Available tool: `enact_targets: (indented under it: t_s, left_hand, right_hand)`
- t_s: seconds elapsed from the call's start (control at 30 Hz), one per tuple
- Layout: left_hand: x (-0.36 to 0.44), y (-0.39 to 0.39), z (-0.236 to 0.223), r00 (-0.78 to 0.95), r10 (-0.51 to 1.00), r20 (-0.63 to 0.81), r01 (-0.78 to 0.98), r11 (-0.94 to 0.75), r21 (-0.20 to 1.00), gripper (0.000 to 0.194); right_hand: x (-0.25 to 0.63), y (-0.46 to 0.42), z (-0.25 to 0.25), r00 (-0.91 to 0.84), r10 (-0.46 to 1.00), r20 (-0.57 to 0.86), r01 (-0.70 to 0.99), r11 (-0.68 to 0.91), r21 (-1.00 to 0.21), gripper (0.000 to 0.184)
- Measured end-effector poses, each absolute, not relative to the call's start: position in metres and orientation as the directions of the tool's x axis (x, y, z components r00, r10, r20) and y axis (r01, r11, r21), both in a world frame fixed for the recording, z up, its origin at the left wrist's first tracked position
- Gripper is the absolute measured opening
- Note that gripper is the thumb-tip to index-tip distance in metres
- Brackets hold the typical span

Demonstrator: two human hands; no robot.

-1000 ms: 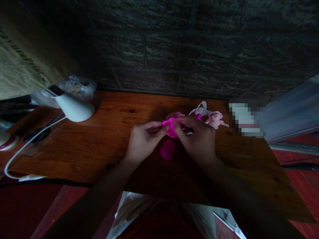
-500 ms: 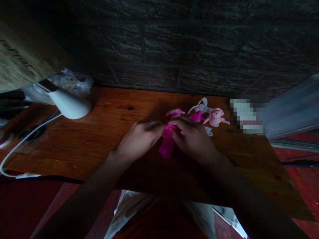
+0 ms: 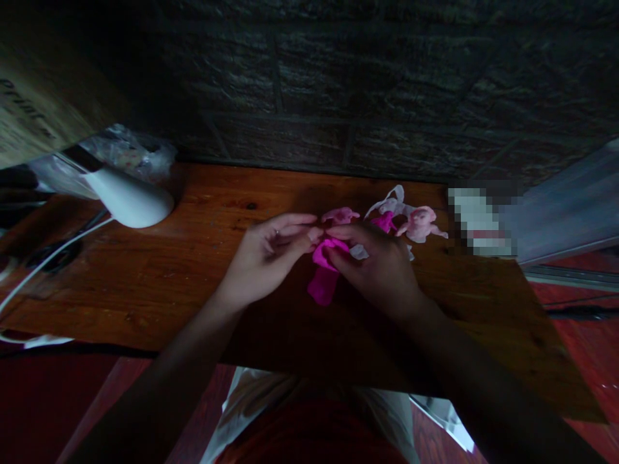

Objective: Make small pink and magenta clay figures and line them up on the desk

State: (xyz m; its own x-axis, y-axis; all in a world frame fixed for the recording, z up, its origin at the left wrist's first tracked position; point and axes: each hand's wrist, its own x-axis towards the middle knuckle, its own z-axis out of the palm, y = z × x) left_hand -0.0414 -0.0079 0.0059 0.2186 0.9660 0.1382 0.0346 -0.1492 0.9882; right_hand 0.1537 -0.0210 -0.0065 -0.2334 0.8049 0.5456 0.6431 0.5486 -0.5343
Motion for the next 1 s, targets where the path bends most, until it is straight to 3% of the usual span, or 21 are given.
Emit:
enact_targets:
  t_s: [0.07,0.23,0.33,0.53,0.63,0.8,0.9,1.0]
  left_hand:
    - [-0.039,-0.011,0.004,0.208,0.967,0.150,0.013,-0.156,0.988,0.036]
    - [-0.031,-0.018,0.001,0.403,0.902,0.151,-0.067,-0.136,0.988,0.030]
    - [-0.031,-0.017,-0.002,0.386,0.911,0.146,-0.112,-0.111,0.987,0.034]
    - [-0.033,-0.013,-0.010,0.367,0.920,0.136,-0.131,-0.094,0.987,0.034]
    - [-0.031,-0.014,-0.008,0.392,0.908,0.150,-0.200,-0.075,0.977,0.037]
    - [-0.027,-0.016,0.000,0.371,0.928,-0.016,-0.302,0.137,0.944,0.025]
    - [-0.025,-0.016,0.000,0.460,0.880,-0.120,-0.390,0.321,0.863,0.027]
    - [-0.024,-0.015,0.000,0.496,0.856,-0.149,-0.407,0.380,0.831,0.028]
  right_hand:
    - [0.153,-0.021,-0.007,-0.173,0.810,0.560,0.645,0.523,-0.557,0.020]
    - [0.153,-0.025,-0.001,-0.135,0.793,0.594,0.640,0.527,-0.559,0.018]
    - [0.155,-0.027,0.002,-0.143,0.796,0.588,0.622,0.535,-0.572,0.018]
    - [0.157,-0.024,0.000,-0.177,0.886,0.429,0.654,0.432,-0.622,0.034]
    - [0.159,-0.022,0.001,-0.197,0.873,0.446,0.678,0.450,-0.582,0.018]
    - [0.164,-0.022,0.004,-0.195,0.802,0.565,0.633,0.543,-0.552,0.020]
    - [0.166,-0.025,0.006,-0.223,0.758,0.613,0.619,0.596,-0.511,0.022]
    - [0.167,-0.025,0.006,-0.252,0.747,0.615,0.609,0.616,-0.499,0.025]
